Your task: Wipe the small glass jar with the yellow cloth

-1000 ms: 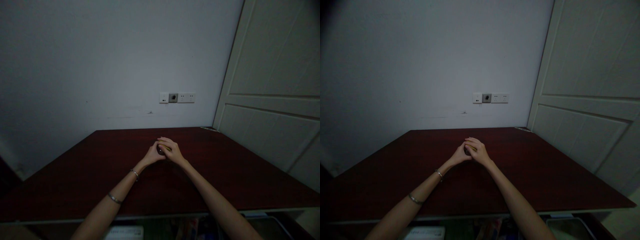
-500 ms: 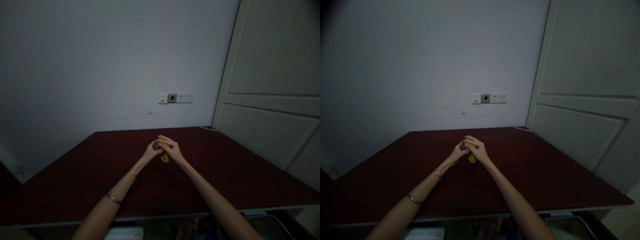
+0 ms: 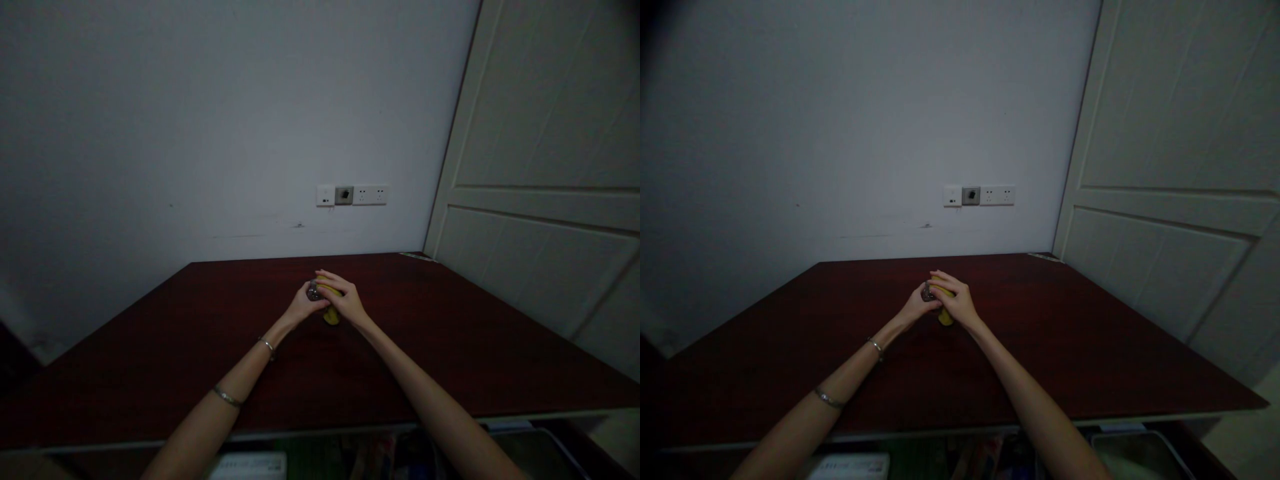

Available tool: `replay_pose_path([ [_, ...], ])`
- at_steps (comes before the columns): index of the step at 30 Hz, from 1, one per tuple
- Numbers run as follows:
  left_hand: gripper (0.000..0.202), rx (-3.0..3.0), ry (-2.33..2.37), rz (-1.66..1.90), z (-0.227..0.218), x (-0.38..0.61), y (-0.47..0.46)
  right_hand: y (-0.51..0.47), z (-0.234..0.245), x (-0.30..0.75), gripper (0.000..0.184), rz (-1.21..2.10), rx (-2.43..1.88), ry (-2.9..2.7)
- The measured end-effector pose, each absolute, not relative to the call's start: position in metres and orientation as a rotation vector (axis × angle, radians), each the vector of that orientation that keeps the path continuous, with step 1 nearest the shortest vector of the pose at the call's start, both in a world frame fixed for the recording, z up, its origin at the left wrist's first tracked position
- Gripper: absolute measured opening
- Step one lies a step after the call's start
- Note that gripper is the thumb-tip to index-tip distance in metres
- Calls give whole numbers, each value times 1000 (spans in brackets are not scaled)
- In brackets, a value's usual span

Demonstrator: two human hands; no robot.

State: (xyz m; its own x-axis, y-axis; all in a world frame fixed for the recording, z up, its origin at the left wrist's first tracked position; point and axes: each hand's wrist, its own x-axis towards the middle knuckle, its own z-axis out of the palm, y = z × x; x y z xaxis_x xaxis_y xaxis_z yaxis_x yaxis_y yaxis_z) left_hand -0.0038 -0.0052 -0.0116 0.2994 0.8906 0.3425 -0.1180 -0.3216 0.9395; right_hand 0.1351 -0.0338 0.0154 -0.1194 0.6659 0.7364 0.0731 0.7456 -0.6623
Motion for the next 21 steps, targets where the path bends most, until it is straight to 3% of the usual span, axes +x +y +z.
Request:
replay_pose_path([
  [15,60,1539,711,1287,-12,-4,-7,-35,18,131,23,586,-608,-1525],
  [21,66,1602,723,1193,-13,-1,-9,-21,13,138,35,764,-787,-1317],
])
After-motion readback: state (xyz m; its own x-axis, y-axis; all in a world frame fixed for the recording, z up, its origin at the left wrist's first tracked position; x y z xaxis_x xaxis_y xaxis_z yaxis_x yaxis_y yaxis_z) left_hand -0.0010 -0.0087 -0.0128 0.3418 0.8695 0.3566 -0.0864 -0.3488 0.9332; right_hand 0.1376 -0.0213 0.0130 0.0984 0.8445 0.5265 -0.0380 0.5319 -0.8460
